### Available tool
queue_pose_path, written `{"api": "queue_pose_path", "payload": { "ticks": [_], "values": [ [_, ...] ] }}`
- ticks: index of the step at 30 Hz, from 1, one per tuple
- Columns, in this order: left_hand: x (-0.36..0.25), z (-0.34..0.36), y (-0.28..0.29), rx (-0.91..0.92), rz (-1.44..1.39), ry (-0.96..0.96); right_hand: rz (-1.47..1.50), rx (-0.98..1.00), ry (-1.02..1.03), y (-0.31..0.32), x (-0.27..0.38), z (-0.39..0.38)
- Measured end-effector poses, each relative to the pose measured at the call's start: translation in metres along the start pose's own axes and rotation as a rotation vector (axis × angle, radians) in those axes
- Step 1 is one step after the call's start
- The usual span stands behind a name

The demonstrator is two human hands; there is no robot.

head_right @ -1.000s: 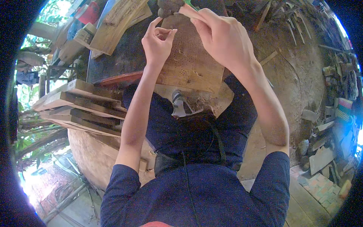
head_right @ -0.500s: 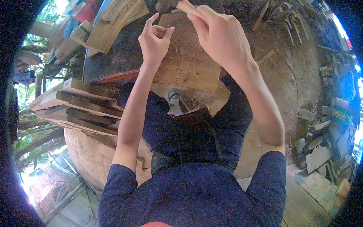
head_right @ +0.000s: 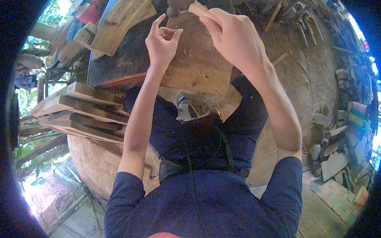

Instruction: Sand a piece of wood, brush off the dust, and hammer a nail into it.

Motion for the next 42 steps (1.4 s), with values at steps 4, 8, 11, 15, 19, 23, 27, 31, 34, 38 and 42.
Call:
{"api": "queue_pose_path", "payload": {
  "ticks": [4, 8, 11, 15, 19, 23, 27, 31, 34, 38, 42],
  "values": [
    [0.0, -0.003, 0.001, -0.012, -0.001, -0.012, 0.063, 0.049, 0.089, 0.0, 0.008, 0.001],
    [-0.001, -0.002, -0.001, -0.034, -0.068, 0.014, 0.096, 0.069, 0.005, -0.006, -0.013, -0.003],
    [0.002, -0.002, 0.001, 0.012, 0.02, -0.005, 0.588, 0.243, -0.422, -0.018, -0.021, -0.019],
    [0.004, 0.001, -0.002, 0.029, -0.033, -0.047, 0.948, 0.293, -0.74, -0.052, -0.045, -0.047],
    [-0.004, -0.002, -0.002, 0.033, 0.031, 0.031, 0.963, 0.279, -0.754, -0.066, -0.06, -0.059],
    [-0.002, 0.0, -0.001, 0.016, 0.015, 0.058, 0.995, 0.29, -0.693, -0.065, -0.056, -0.059],
    [0.002, 0.001, 0.001, 0.01, -0.039, 0.044, 0.954, 0.247, -0.716, -0.073, -0.059, -0.062],
    [-0.001, 0.001, 0.001, 0.017, -0.091, 0.013, 0.954, 0.221, -0.726, -0.072, -0.057, -0.06],
    [-0.001, 0.002, 0.0, 0.038, -0.02, 0.033, 0.94, 0.221, -0.704, -0.07, -0.058, -0.059],
    [0.0, 0.001, 0.002, 0.044, -0.015, 0.058, 0.926, 0.252, -0.704, -0.073, -0.057, -0.061],
    [-0.001, 0.001, 0.002, 0.037, -0.01, 0.04, 0.924, 0.251, -0.71, -0.071, -0.056, -0.062]
  ]
}}
Point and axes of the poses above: each hand's wrist, its own z-axis towards the middle knuckle, its own y-axis out of the back of the hand, x = y × z, the point moved 4 cm from there along z, towards the middle knuckle, and after that the axes turned 8 degrees about -x, right-handed, at the moved point
